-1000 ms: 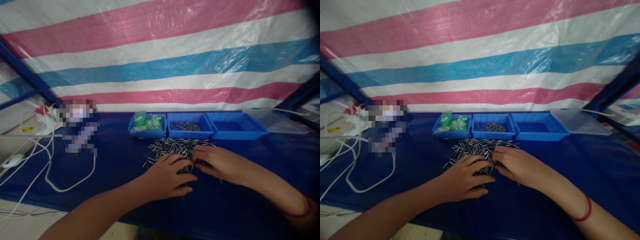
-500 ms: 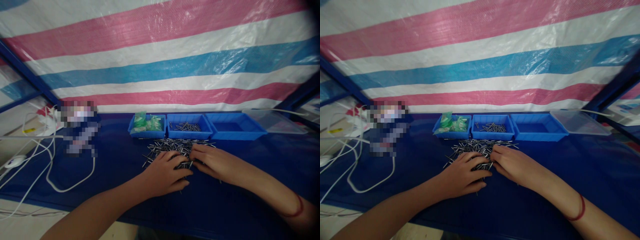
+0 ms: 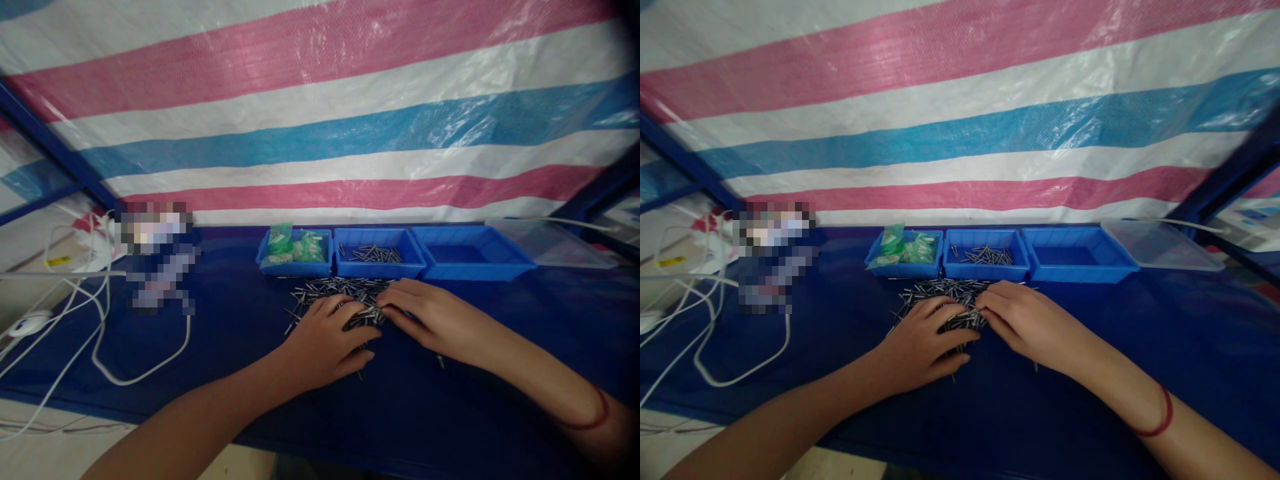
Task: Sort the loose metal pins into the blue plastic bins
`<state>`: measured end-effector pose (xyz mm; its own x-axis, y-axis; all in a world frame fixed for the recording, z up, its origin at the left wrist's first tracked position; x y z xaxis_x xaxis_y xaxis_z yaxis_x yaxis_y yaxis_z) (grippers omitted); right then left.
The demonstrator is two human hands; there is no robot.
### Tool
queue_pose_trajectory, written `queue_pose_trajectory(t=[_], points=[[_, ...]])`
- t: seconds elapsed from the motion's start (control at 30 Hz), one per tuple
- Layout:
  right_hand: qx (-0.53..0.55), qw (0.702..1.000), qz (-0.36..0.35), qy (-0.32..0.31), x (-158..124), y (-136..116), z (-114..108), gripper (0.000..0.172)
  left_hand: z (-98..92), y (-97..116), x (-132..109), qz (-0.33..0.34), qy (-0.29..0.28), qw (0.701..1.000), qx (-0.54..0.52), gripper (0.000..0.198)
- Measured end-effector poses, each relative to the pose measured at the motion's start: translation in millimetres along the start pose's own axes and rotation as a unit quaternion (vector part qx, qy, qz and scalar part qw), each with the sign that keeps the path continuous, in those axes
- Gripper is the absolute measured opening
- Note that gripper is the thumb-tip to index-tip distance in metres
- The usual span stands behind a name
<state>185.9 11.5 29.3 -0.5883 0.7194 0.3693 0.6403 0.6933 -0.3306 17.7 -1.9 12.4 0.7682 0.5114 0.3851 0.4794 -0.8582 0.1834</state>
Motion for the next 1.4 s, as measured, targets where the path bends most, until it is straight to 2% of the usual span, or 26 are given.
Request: queue_pose_trajectory(t=[0.23, 0.33, 0.47, 0.73, 0.83, 0.93, 1.1, 1.27, 1.4], points=[[0.009, 0.999, 0.014, 0.051, -1, -1, 0, 0.015, -8.7, -5, 5, -0.064, 0.066, 0.994, -0.066, 0.029], [0.027, 0.998, 0.019, 0.055, -1, -8, 1, 0.015, -7.9, -8, 6, -0.091, 0.071, 0.99, -0.084, 0.03], [0.06, 0.996, 0.007, 0.06, 1, -18, 2, 0.015, -4.9, -12, 6, -0.109, 0.069, 0.987, -0.095, 0.019], [0.054, 0.993, 0.049, 0.091, 1, -3, -3, 0.015, -6.2, -18, 4, -0.174, 0.086, 0.98, -0.05, 0.018], [0.056, 0.992, 0.049, 0.099, 1, -3, -5, 0.014, -9.4, -19, 2, -0.198, 0.116, 0.973, 0.0, 0.021], [0.072, 0.992, 0.038, 0.093, 2, -11, -5, 0.015, -10.4, -16, 4, -0.172, 0.116, 0.978, -0.012, 0.028], [0.118, 0.987, 0.018, 0.104, 2, -26, -2, 0.014, -6.9, -8, 7, -0.117, 0.082, 0.984, -0.101, 0.021], [0.169, 0.971, 0.096, 0.142, -1, -20, 3, 0.015, -7.0, -12, 7, -0.125, 0.113, 0.974, -0.151, 0.017], [0.194, 0.963, 0.114, 0.15, -1, -19, 6, 0.009, -7.7, -12, 8, -0.121, 0.119, 0.973, -0.157, 0.016]])
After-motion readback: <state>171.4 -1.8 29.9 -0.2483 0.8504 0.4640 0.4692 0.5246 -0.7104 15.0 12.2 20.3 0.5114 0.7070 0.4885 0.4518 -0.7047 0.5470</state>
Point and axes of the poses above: each hand's wrist, its own x-axis towards the middle knuckle, its own z-axis out of the palm, y = z × x, the point moved 4 cm from there along x, towards the middle knuckle, and after that the axes turned 7 degrees about y, right-handed, at the moved point
